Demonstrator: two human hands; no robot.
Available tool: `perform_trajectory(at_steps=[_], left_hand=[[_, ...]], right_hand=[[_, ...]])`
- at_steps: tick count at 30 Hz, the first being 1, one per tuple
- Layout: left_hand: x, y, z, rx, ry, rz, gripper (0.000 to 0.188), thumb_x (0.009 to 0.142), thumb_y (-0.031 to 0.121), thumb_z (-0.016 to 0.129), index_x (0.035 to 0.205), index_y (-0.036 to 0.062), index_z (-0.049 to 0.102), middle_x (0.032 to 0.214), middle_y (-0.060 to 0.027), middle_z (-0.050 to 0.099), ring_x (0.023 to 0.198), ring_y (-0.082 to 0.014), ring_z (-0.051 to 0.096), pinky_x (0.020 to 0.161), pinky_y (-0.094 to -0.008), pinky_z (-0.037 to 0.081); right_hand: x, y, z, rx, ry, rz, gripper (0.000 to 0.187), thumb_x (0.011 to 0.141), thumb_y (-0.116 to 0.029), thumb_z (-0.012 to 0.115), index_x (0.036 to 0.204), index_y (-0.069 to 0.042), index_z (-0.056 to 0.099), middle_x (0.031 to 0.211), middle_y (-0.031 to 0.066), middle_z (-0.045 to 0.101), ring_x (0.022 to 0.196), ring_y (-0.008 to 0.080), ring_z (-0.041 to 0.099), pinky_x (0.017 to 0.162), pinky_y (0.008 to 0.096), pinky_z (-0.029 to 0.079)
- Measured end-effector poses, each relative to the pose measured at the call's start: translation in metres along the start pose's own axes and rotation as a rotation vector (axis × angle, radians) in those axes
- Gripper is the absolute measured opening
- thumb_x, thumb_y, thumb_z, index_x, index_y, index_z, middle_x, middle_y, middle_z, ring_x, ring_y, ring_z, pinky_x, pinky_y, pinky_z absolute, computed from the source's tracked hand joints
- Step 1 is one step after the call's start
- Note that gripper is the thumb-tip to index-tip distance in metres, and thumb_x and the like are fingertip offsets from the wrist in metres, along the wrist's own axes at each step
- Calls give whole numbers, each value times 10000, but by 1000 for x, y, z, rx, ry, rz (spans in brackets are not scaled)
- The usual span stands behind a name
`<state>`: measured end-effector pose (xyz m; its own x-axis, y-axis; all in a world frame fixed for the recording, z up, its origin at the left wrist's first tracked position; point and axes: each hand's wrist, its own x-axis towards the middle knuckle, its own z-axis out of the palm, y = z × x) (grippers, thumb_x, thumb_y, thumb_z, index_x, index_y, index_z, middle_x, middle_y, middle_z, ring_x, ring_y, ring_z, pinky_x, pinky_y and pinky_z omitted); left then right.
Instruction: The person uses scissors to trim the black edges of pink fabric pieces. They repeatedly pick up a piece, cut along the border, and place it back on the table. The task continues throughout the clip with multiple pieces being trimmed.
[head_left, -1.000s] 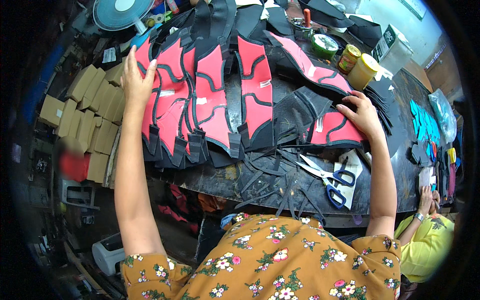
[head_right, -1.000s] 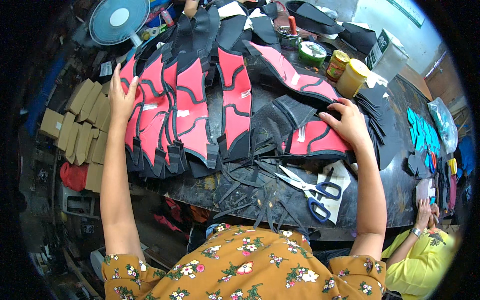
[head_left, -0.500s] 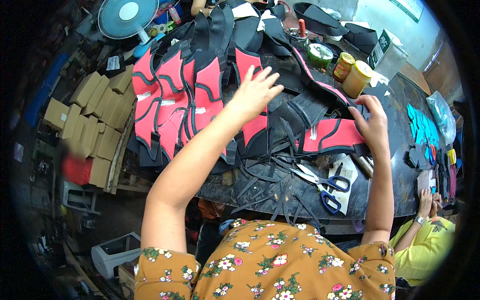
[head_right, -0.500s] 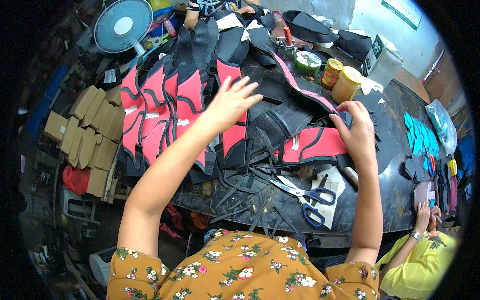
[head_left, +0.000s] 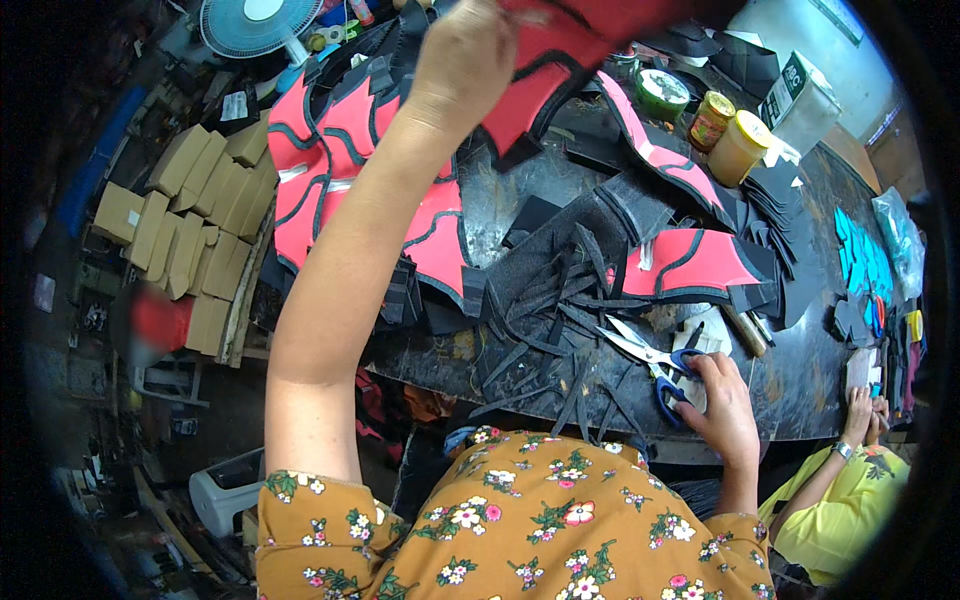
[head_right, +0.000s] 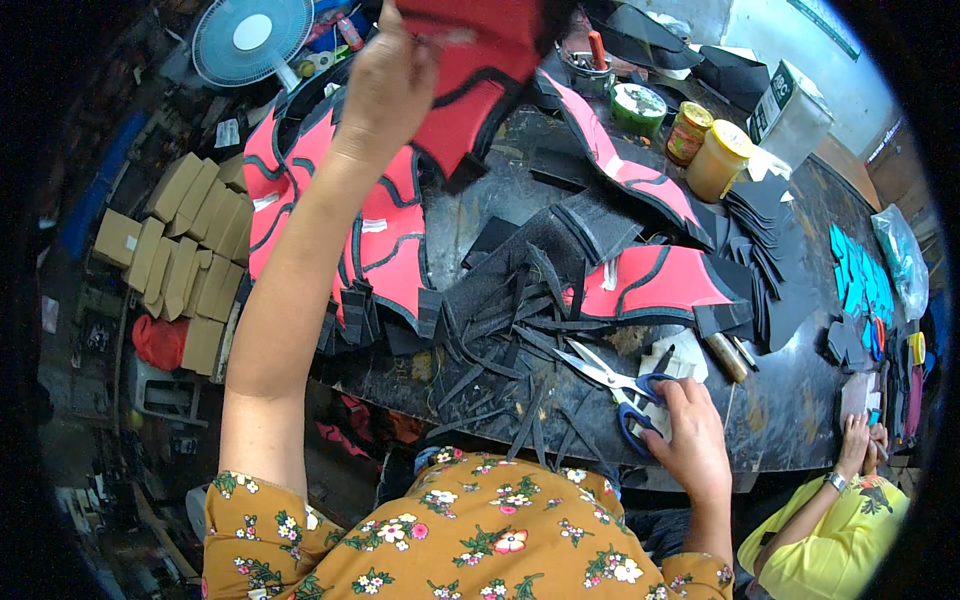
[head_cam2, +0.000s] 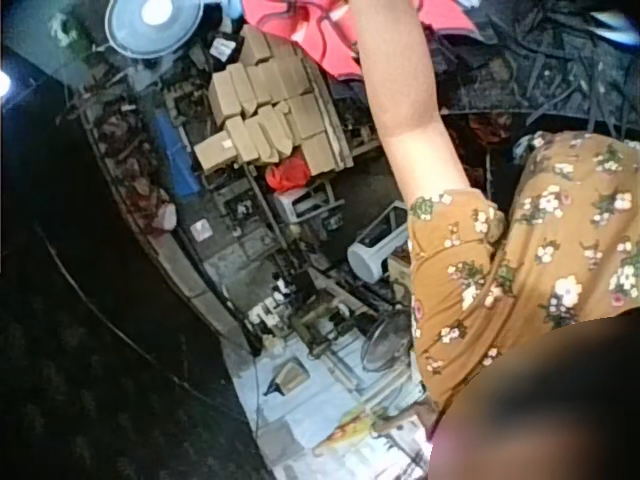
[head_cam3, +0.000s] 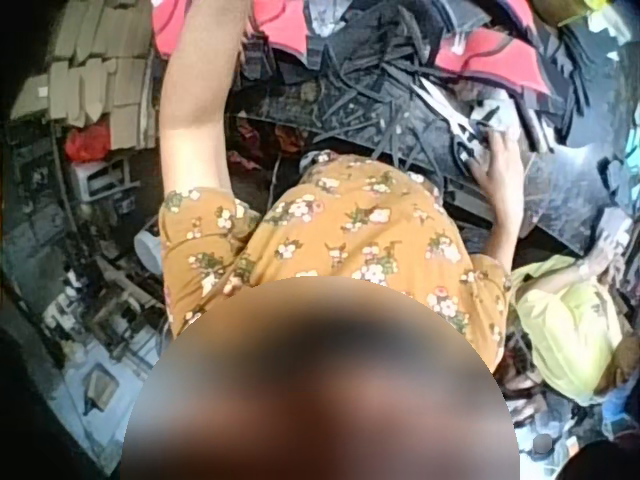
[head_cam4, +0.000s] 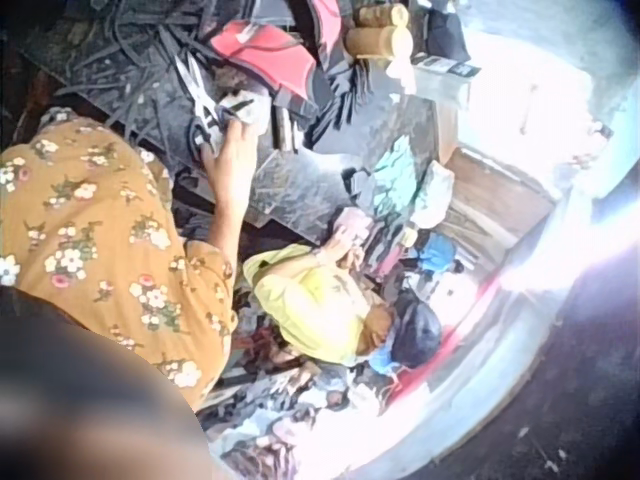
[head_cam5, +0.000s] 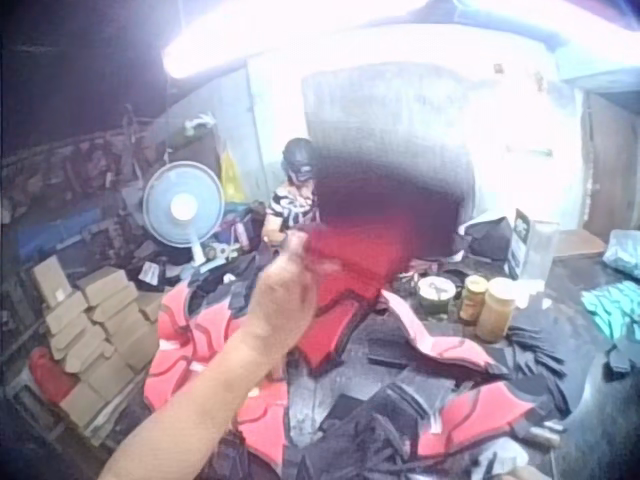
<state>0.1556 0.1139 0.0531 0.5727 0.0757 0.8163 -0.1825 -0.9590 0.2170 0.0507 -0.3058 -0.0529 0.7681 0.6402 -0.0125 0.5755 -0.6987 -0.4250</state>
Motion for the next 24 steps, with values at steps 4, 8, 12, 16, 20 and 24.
perform_trajectory(at_steps=[4,8,12,16,20,24], left_hand=[[-16,-6,-11,-225,-119,-180,271,913,82,526,1169,12,466,969,-129,667,872,-240,654,772,-346,500],[-90,-5,-1,-722,-537,-600,341,946,71,513,1282,54,460,1115,-33,589,996,-99,562,863,-279,462],[-137,2,4,-851,-406,-750,304,968,72,487,1270,40,466,1124,-49,589,995,-127,568,882,-275,453],[-144,30,5,-1060,-274,-857,295,979,94,479,1269,45,470,1153,-55,590,1040,-132,557,917,-279,446],[-140,55,4,-1241,-228,-820,295,976,91,484,1266,40,475,1175,-60,584,1052,-131,559,931,-282,446],[-136,56,-8,-1250,-284,-865,330,973,83,483,1295,18,453,1245,-71,553,1078,-131,558,945,-289,449]], right_hand=[[-2,1,3,16,-74,62,460,628,-62,730,1052,1,562,920,182,606,909,391,571,816,441,460],[0,12,-16,6,-296,172,300,655,-193,738,857,9,647,758,188,630,750,354,622,700,425,487],[-3,18,-34,367,-293,70,331,597,-206,841,759,-14,625,676,82,603,612,205,587,597,312,454],[12,0,-11,867,-109,67,357,609,-155,872,793,-52,584,718,10,605,686,115,572,635,265,453],[62,-34,39,1420,-7,-59,565,710,-366,808,1053,-24,518,941,98,631,860,165,615,771,308,506],[99,-59,54,1387,279,-1,503,763,-290,782,1096,-44,497,962,74,628,870,142,581,827,288,446]])
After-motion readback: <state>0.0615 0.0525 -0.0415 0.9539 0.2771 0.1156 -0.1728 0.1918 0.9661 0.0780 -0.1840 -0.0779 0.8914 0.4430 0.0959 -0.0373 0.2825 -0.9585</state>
